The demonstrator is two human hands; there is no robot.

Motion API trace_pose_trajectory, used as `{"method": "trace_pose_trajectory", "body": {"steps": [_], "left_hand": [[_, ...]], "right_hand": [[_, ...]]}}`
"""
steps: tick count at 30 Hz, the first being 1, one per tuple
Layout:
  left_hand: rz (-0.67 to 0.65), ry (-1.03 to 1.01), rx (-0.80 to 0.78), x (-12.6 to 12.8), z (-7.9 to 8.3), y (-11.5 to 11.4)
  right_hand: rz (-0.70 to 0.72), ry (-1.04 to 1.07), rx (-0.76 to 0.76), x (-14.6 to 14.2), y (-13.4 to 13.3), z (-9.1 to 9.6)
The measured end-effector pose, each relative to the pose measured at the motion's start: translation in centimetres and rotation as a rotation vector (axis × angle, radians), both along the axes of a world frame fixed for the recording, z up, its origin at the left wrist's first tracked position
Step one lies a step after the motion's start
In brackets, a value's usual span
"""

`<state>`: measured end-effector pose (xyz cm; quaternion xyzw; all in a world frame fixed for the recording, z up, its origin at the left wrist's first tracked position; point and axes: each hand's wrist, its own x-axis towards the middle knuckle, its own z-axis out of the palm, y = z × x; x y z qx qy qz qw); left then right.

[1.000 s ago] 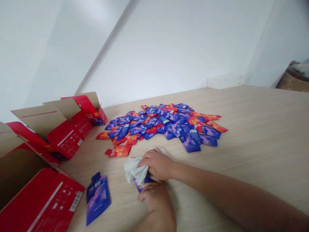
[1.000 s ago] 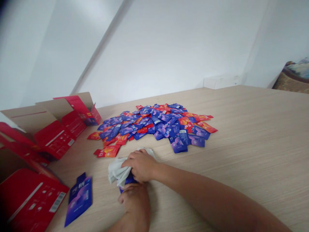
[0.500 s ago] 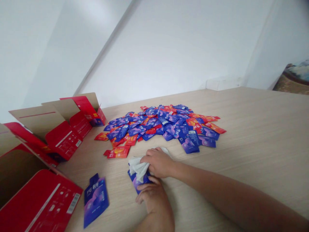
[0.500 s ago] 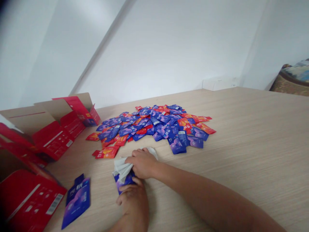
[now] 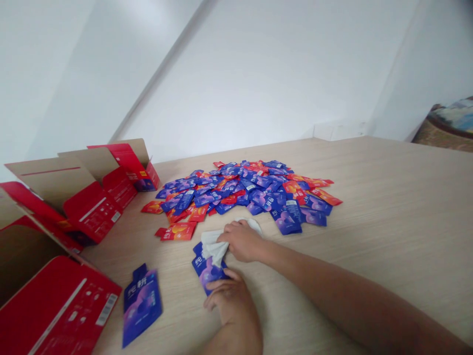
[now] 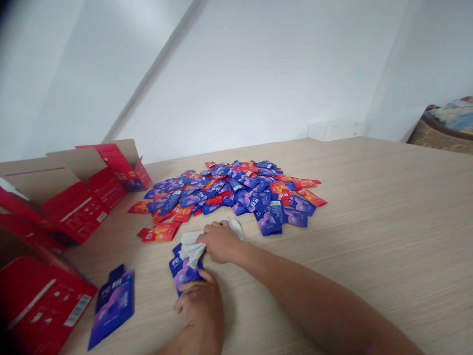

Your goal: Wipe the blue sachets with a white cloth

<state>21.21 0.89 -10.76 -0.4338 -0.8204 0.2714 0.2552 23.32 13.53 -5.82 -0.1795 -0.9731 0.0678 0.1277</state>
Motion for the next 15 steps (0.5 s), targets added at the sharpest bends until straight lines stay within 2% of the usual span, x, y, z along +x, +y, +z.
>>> {"method": "trace_pose_trajectory", "body": {"steps": [3,7,10,12,15], "left_hand": [[0.006,0.019,0.005,0.0,-0.2,0.0],[-0.012,0.019,0.049,-0.1,-0.1,0.0],[0.004,-0.044,0.065,-0.2,-0.1,0.1],[0.011,-0.069,0.065,-0.2,-0.2,0.2],[-0.001,-0.033,0.058,-0.1,-0.3,0.0]], "right_hand": [[-0.070,0.099,-0.027,0.7,0.0,1.1],[0.025,0.186,-0.036,0.7,-2.0,2.3],[0.190,0.106,0.000,-0.2,-3.4,1.8],[0.252,0.036,0.008,-0.7,-3.3,1.0],[0.188,-0.020,0.002,-0.8,-2.0,0.0]]}}
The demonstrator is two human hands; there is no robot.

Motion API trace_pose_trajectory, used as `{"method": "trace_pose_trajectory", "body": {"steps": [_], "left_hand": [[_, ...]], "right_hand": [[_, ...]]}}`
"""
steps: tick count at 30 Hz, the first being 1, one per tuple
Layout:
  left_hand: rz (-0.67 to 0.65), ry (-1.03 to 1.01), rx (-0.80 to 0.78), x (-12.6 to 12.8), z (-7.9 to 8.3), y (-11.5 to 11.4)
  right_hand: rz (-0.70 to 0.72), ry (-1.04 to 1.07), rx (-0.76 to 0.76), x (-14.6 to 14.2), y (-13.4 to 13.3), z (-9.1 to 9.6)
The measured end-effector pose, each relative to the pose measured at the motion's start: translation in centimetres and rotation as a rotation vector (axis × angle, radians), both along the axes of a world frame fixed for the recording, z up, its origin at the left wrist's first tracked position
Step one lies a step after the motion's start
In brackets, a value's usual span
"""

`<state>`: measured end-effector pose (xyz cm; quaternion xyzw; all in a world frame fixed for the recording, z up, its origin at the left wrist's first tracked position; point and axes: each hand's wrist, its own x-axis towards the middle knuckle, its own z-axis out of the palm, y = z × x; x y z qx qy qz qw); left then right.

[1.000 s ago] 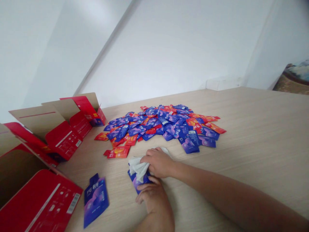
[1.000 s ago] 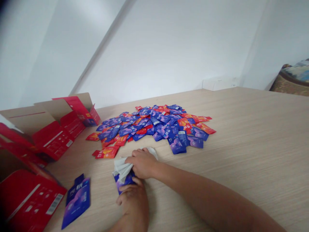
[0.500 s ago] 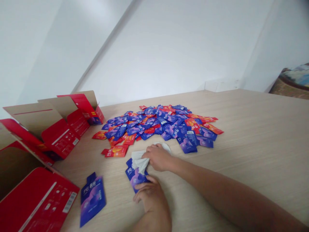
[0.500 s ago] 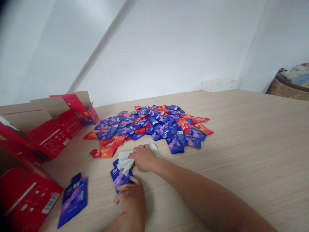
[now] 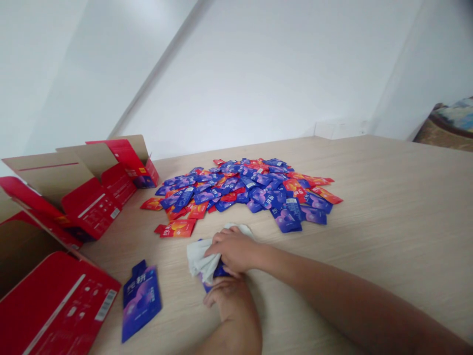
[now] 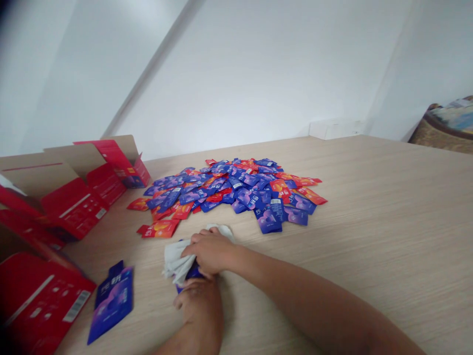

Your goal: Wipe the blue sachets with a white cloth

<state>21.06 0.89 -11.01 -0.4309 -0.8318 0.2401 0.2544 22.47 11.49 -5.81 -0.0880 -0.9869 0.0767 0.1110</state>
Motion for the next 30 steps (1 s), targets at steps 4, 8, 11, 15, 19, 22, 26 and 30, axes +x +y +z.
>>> {"method": "trace_pose_trajectory", "body": {"steps": [4,8,11,15,19,22,26,30], "left_hand": [[-0.026,0.097,-0.025,0.1,-0.2,-0.2],[-0.014,0.068,-0.030,0.1,-0.1,-0.1],[0.011,-0.064,-0.033,0.0,0.1,0.1],[0.077,-0.191,-0.013,-0.1,0.4,0.3],[0.057,-0.136,-0.018,0.0,0.2,0.2],[0.004,-0.022,-0.045,0.0,-0.1,0.1],[-0.017,0.018,-0.033,0.1,0.0,0.0],[0.025,-0.045,-0.017,0.0,0.3,0.2]], "right_hand": [[-0.176,0.037,0.007,0.8,1.6,0.2],[-0.211,0.202,-0.061,1.3,1.3,1.2],[-0.116,0.217,-0.068,1.0,0.2,1.3],[0.083,0.083,-0.009,0.3,-0.6,0.4],[-0.011,0.023,-0.008,0.0,0.0,-0.2],[-0.155,0.060,-0.012,0.4,0.4,0.3],[-0.202,0.237,-0.063,1.1,-0.2,1.6],[0.001,0.209,-0.060,0.8,-1.4,1.6]]}}
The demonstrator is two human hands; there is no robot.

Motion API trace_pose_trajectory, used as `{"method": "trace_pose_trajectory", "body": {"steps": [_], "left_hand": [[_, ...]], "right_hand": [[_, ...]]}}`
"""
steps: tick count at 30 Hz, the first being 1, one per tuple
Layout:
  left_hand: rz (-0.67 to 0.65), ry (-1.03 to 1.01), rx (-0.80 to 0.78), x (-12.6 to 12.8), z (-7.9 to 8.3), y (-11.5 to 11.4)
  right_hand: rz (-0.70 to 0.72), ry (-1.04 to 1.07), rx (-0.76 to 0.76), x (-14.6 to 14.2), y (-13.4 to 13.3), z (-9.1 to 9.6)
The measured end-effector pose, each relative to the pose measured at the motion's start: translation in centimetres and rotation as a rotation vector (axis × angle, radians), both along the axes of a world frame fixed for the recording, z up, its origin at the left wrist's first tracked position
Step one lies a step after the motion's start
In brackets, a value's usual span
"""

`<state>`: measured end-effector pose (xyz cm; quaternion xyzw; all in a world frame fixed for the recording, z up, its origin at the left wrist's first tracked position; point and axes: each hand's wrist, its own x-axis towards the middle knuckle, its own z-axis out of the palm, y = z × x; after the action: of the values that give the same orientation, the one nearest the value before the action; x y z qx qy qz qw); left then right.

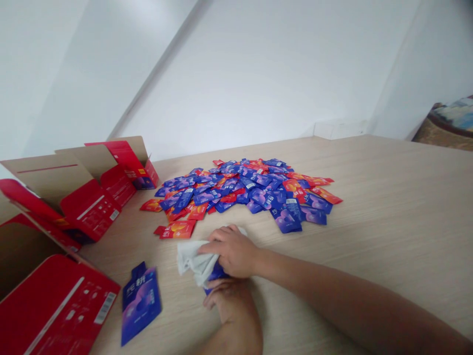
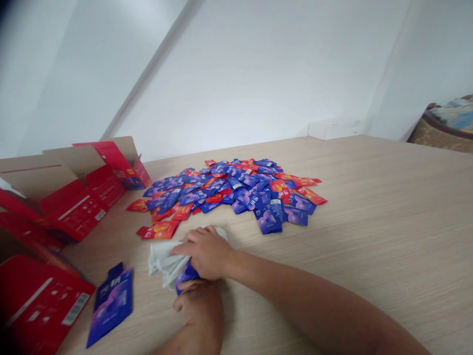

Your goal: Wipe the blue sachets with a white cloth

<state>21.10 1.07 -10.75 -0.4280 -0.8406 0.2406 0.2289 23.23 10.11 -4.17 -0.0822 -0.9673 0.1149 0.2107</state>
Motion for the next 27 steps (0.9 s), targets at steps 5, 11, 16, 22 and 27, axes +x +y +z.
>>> {"method": "trace_pose_trajectory", "body": {"steps": [5,11,16,22,27], "left_hand": [[0.005,-0.006,-0.010,0.0,0.1,-0.1],[-0.029,0.072,-0.064,0.1,0.2,-0.3],[-0.008,0.022,-0.008,0.0,0.1,-0.1],[0.010,0.006,0.012,0.0,0.1,-0.2],[-0.021,0.032,-0.052,0.3,0.5,-0.4]], "right_hand": [[0.045,-0.184,0.030,-0.8,1.1,-1.6],[-0.231,-0.126,0.050,0.2,3.5,-1.3],[-0.098,0.014,0.003,0.4,1.8,-0.6],[0.023,-0.154,0.045,-0.6,1.3,-1.9],[-0.203,-0.153,0.017,0.1,3.7,-2.2]]}}
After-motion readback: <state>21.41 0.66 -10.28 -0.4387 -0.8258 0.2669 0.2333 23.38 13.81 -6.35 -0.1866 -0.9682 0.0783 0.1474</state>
